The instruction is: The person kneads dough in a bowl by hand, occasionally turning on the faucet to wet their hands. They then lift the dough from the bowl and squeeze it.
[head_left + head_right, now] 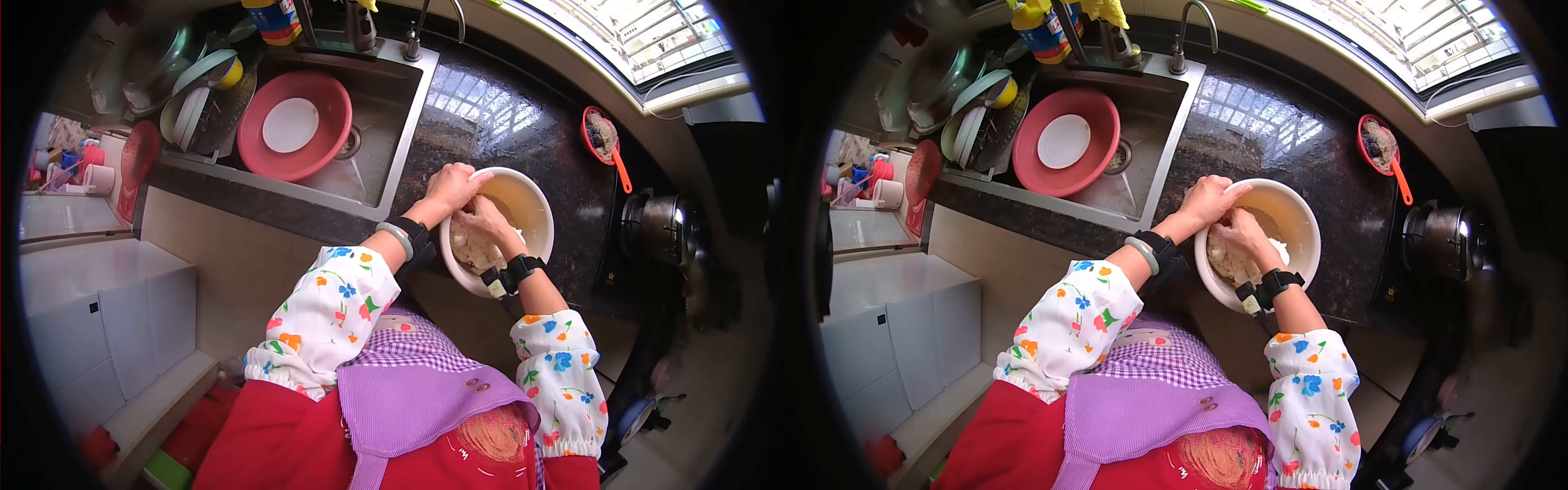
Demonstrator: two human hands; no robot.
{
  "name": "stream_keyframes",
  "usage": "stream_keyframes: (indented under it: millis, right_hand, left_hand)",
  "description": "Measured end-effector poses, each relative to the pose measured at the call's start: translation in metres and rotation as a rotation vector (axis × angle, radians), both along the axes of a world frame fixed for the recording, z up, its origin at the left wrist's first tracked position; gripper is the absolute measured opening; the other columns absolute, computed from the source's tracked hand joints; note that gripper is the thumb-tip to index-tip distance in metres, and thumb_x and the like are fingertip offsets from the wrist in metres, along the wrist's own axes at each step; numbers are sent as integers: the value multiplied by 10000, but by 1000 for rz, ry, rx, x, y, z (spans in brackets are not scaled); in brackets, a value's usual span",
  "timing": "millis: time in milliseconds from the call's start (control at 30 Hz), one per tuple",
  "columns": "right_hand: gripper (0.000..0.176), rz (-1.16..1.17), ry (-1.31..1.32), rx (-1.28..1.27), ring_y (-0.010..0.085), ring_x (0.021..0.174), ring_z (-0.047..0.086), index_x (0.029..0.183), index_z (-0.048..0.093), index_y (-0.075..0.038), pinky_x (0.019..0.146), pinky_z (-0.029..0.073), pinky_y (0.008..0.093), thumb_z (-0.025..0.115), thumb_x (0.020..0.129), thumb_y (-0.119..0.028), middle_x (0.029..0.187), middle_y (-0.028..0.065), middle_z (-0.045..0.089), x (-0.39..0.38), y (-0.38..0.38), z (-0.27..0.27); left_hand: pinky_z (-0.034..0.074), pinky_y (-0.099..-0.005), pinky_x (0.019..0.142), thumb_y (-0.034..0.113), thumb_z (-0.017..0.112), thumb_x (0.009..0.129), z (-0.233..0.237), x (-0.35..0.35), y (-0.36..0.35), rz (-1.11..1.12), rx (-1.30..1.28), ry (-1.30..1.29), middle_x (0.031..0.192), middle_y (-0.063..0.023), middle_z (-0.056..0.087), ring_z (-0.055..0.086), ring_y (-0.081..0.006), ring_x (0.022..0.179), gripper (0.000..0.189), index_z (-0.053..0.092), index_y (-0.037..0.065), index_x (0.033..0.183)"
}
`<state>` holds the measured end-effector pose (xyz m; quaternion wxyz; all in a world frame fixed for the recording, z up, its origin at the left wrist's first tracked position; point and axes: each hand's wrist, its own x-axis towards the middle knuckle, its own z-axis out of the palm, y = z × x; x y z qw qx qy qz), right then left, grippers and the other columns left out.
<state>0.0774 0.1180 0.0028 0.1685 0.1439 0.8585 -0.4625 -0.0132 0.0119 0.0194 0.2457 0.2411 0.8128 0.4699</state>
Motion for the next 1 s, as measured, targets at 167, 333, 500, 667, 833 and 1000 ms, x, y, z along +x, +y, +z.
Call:
stream_keyframes:
  millis: [167, 333, 500, 667, 833, 1000]
  right_hand:
    - [340, 338, 49, 313, 312, 843, 576, 954, 605, 13, 761, 453, 393, 660, 699, -206, 891, 192, 618, 24, -23, 59]
    - [339, 430, 156, 459, 372, 923, 530, 936, 600, -49, 783, 414, 468, 708, 676, -238, 882, 193, 586, 42, -24, 64]
    - [392, 438, 215, 577, 376, 981, 534, 1016, 573, -20, 825, 436, 445, 690, 716, -243, 1010, 221, 575, 32, -13, 29]
    - [413, 382, 5, 355, 399, 985, 542, 1001, 586, 1, 875, 428, 452, 686, 755, -316, 1007, 245, 590, 35, 0, 17]
    - [398, 444, 42, 315, 387, 887, 587, 1019, 601, 8, 836, 449, 433, 663, 768, -295, 923, 248, 614, 39, 7, 16]
    - [464, 357, 9, 170, 342, 942, 595, 1042, 621, 2, 880, 440, 393, 707, 716, -317, 988, 216, 629, 26, 10, 19]
  left_hand:
    - [493, -413, 683, 571, 549, 800, 1, 0, -1, -15, -1, 27, 746, -179, 649, 642, -345, 748, 534, 681, 54, 780]
    - [494, -426, 699, 583, 538, 798, 2, 0, -1, -25, -30, 37, 762, -161, 658, 641, -340, 769, 524, 692, 82, 802]
    - [482, -428, 788, 668, 355, 845, 23, -59, -17, -592, -286, 201, 837, -206, 655, 629, -344, 900, 701, 675, 44, 822]
    - [467, -401, 734, 546, 343, 843, 260, -224, -267, -255, -640, 476, 800, -147, 633, 609, -304, 783, 608, 636, 29, 966]
    - [477, -396, 693, 341, 452, 788, 493, -12, -774, 854, -1503, 845, 812, -142, 625, 607, -296, 763, 380, 620, 30, 927]
    - [487, -391, 653, 136, 561, 733, 391, 302, -909, 1465, -1873, 409, 823, -138, 618, 605, -288, 743, 192, 605, 31, 889]
